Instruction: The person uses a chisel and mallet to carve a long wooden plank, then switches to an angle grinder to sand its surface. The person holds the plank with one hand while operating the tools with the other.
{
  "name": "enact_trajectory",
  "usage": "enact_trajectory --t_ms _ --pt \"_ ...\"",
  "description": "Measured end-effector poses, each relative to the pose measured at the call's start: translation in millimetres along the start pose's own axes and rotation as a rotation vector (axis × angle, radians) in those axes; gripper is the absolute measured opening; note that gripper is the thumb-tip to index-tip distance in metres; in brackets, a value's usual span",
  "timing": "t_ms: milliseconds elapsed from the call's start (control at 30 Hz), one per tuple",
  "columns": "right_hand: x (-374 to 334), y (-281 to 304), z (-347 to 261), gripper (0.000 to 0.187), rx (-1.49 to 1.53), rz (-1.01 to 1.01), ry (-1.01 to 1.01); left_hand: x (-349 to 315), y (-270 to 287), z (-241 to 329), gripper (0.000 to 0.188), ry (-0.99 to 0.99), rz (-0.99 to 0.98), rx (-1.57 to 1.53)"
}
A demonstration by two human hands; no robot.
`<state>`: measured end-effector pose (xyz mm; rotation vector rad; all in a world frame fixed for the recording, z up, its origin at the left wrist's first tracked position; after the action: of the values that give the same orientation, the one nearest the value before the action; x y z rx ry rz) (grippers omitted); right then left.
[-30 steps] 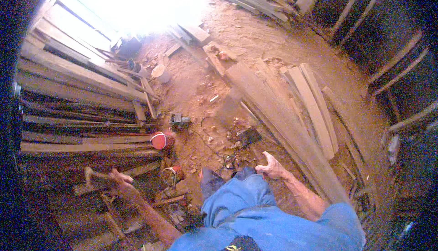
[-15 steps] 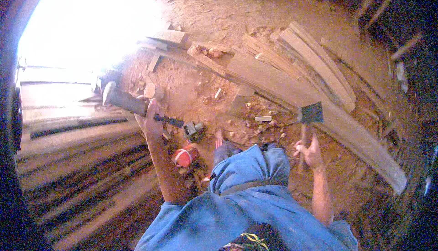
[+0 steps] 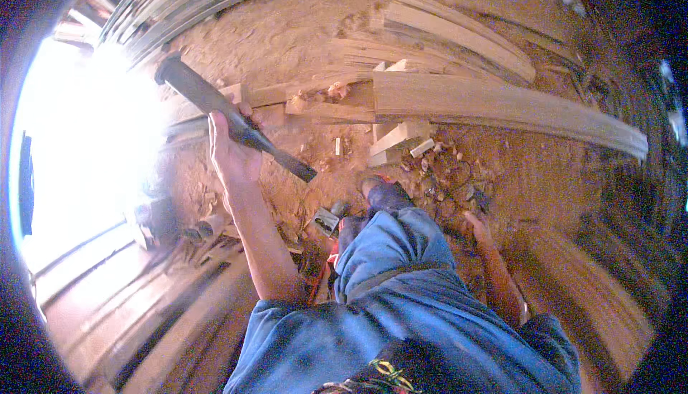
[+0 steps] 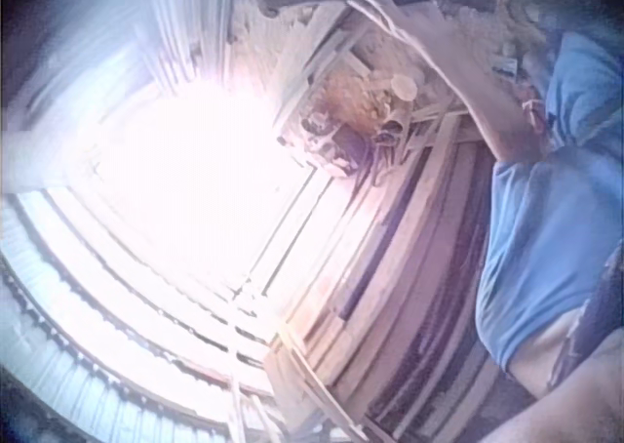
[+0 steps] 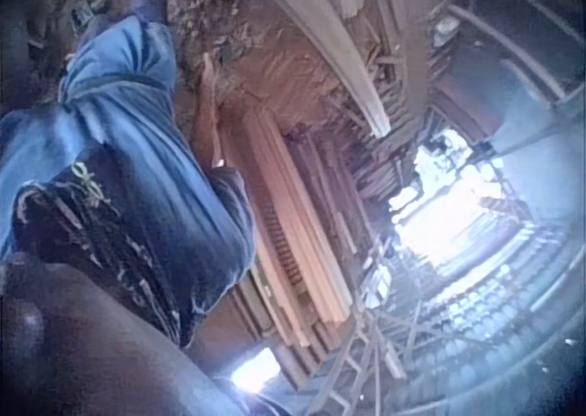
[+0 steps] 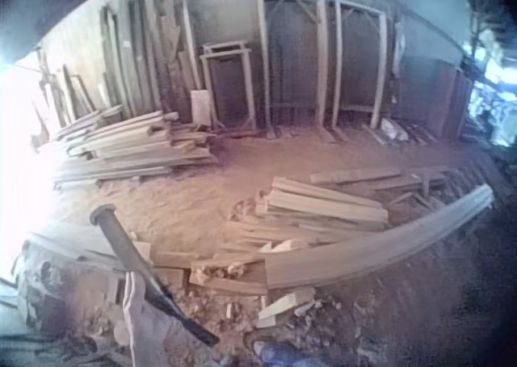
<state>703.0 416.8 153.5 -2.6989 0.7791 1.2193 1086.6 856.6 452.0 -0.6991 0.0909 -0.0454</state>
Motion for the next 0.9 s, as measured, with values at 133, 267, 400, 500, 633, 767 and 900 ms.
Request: enact_trajectory --t_ms 133,267,400,500,633,767,900 --pt "-35 -16 81 0.027 0.204 0.093 -0.290 55 -20 -35 0.034 0.136 -0.190 0.015" --pt "-51 -56 139 0.027 0.297 0.106 -0.260 108 -62 -77 0.054 0.345 -0.484 0.028" --pt "-47 -109 195 0.027 0.231 0.247 -0.206 165 -107 -128 0.046 0.476 -0.596 0.268" --pt "-34 -176 215 0.027 0.532 0.367 -0.160 189 -144 -163 0.025 0.381 -0.785 0.537" --pt "-31 -263 178 0.026 1.077 0.341 -0.345 199 -184 -210 0.038 0.462 -0.838 0.635" --pt "-39 -321 127 0.021 1.173 0.380 -0.325 185 -192 -257 0.026 0.613 -0.955 0.707" --pt "-57 -339 70 0.018 1.171 0.373 -0.270 165 -179 -300 0.021 0.768 -1.199 0.752"
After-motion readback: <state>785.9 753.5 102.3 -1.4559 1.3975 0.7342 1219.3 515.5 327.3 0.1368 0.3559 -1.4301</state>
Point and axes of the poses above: each hand's wrist, its own x-axis towards the middle knuckle, its own y-axis out of the back of the hand, z = x × y, the point moved 3 cm from there along x, towards the middle knuckle, and after that the axes turned 5 degrees about y, right-handed, at the moved point
